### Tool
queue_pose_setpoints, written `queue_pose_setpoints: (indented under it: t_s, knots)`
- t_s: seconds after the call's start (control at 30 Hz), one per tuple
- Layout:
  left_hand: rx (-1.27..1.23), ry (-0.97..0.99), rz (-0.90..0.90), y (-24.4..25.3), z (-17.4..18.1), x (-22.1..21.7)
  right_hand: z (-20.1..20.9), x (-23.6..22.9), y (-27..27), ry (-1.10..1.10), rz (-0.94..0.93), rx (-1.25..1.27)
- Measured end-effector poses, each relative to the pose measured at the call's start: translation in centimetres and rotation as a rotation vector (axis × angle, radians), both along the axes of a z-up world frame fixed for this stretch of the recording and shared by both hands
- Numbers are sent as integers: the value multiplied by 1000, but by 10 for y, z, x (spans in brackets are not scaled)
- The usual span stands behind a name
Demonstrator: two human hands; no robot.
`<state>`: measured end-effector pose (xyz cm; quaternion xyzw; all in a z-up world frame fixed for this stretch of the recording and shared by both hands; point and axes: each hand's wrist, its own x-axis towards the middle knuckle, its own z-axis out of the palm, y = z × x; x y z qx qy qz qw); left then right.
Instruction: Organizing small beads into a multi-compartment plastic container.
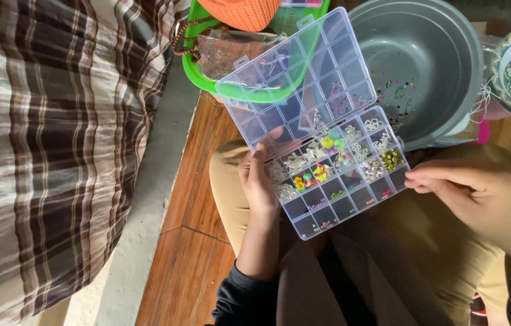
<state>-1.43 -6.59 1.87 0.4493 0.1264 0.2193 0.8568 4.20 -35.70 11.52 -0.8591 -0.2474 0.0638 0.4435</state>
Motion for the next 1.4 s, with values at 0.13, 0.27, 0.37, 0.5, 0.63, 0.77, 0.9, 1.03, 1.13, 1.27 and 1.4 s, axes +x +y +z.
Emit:
queue_pose_setpoints:
  t_s: [0.13,0.27,0.37,0.5,0.63,0.77,0.9,1.03,1.13,1.27,1.4]
  knots:
    - [-98,-16,9,-1,-3,3,4,-2,11,-234,81,-138]
    - [-29,41,37,-2,-1,5,-2,-8,20,-251,47,-175]
    - [-8,34,39,-1,-2,4,9,0,23,-267,62,-171]
    - [-7,72,68,3,-3,5,13,15,21,-210,73,-87]
    - [-10,90,75,13,-11,2,15,24,18,-125,-13,-183]
    - [-23,58,68,25,-16,-4,-5,58,13,-54,-17,-1]
    - [47,41,50,36,-16,-10,-89,115,-3,-402,-61,-370]
    - [51,158,75,41,0,-14,-114,134,31,-13,-6,-932]
    - [46,161,42,51,-15,-15,-133,136,48,-90,90,-949]
    - [74,208,137,65,-37,-18,-149,141,60,133,48,-918]
    - [1,126,66,54,-2,-19,-115,140,46,139,29,-393]
